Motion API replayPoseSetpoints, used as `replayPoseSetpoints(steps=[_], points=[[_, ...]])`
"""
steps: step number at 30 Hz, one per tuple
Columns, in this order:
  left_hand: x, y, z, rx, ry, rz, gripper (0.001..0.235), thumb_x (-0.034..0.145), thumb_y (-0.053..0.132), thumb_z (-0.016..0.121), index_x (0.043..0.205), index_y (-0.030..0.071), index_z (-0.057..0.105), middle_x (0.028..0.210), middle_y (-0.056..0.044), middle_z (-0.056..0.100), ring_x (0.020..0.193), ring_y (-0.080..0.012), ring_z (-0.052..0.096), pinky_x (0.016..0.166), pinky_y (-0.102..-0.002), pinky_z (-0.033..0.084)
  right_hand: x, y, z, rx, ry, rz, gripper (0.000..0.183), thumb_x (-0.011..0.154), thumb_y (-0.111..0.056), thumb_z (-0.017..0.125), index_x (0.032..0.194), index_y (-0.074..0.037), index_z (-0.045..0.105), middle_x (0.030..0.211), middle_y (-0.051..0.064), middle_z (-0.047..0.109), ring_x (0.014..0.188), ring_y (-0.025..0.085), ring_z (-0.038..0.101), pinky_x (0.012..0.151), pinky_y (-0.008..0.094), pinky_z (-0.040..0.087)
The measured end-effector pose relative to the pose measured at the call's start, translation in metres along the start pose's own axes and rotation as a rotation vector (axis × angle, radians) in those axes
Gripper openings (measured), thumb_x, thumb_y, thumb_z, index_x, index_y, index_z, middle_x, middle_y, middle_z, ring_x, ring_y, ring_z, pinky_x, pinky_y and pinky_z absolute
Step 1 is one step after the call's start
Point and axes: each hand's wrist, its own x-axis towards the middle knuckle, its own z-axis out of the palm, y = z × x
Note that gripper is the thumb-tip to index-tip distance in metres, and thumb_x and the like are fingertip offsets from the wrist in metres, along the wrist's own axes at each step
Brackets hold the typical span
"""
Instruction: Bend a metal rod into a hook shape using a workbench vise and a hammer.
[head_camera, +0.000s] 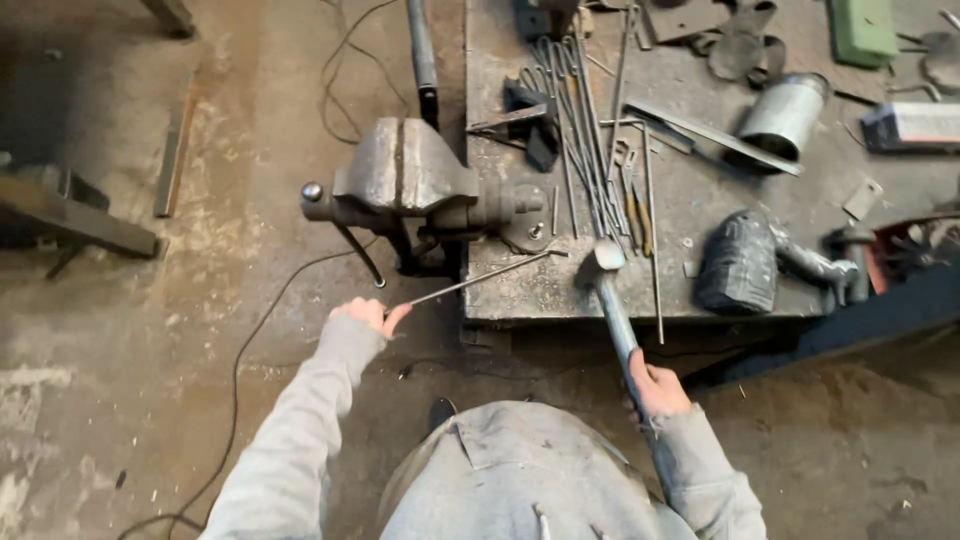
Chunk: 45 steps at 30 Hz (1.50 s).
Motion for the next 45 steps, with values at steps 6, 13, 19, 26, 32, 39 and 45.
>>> replayPoseSetpoints(steps=[6,13,19,26,32,39,45], points=[[-0.097,0.026,-0.003,-0.188,0.330,-0.220,0.049,0.086,0.059,0.069,0.075,0.011,0.074,0.066,-0.020,0.068,0.065,-0.0425,0.068,0.061,-0.052,0.054,0.027,0.043,-0.002,-0.011,0.140,0.104,0.062,0.093,-0.062,0.057,0.077,-0.002,0.062,0.055,0.011,0.055,0.039,0.022,0.048,0.038,0.039,0.038],[-0.137,0.050,0.016,-0.505,0.531,-0.481,0.051,0.080,0.058,0.077,0.069,0.010,0.067,0.060,-0.013,0.066,0.062,-0.0399,0.066,0.059,-0.050,0.051,0.095,0.052,-0.007,-0.248,0.156,-0.097,0.070,0.090,-0.068,0.061,0.076,0.000,0.069,0.061,0.012,0.063,0.049,0.021,0.059,0.048,0.039,0.046],[-0.137,0.060,0.040,-0.815,0.614,-0.548,0.043,0.085,0.049,0.072,0.074,0.007,0.070,0.060,-0.014,0.065,0.055,-0.0347,0.064,0.055,-0.042,0.049,0.119,0.040,-0.011,-0.547,0.228,-0.136,0.086,0.086,-0.081,0.052,0.086,0.001,0.076,0.071,0.020,0.072,0.070,0.032,0.071,0.073,0.044,0.055],[-0.087,0.041,0.081,-0.922,0.682,-0.548,0.052,0.100,0.046,0.056,0.079,0.000,0.071,0.065,-0.025,0.060,0.058,-0.0413,0.059,0.058,-0.047,0.047,0.121,0.051,0.000,-0.580,0.293,-0.125,0.087,0.090,-0.082,0.050,0.091,0.001,0.077,0.083,0.026,0.074,0.086,0.041,0.074,0.084,0.049,0.055],[-0.011,0.043,0.112,-1.017,0.730,-0.610,0.061,0.099,0.051,0.054,0.074,-0.002,0.071,0.061,-0.026,0.061,0.057,-0.0435,0.061,0.060,-0.051,0.047,0.120,0.048,0.005,-0.540,0.324,-0.078,0.090,0.087,-0.083,0.051,0.090,0.003,0.076,0.082,0.028,0.075,0.084,0.041,0.075,0.084,0.050,0.056],[0.046,0.051,0.178,-1.067,0.706,-0.710,0.072,0.102,0.053,0.052,0.065,-0.007,0.067,0.060,-0.027,0.060,0.058,-0.0443,0.059,0.063,-0.054,0.045,0.126,0.029,0.000,-0.373,0.161,0.012,0.085,0.081,-0.078,0.062,0.083,0.007,0.072,0.071,0.021,0.070,0.066,0.037,0.073,0.063,0.048,0.058],[0.073,0.054,0.224,-1.042,0.840,-0.731,0.061,0.097,0.050,0.060,0.075,-0.006,0.072,0.077,-0.028,0.068,0.078,-0.0440,0.062,0.070,-0.052,0.048,0.116,0.012,0.000,-0.536,0.130,0.050,0.081,0.076,-0.077,0.066,0.079,0.004,0.074,0.067,0.018,0.072,0.062,0.031,0.073,0.062,0.043,0.059]])
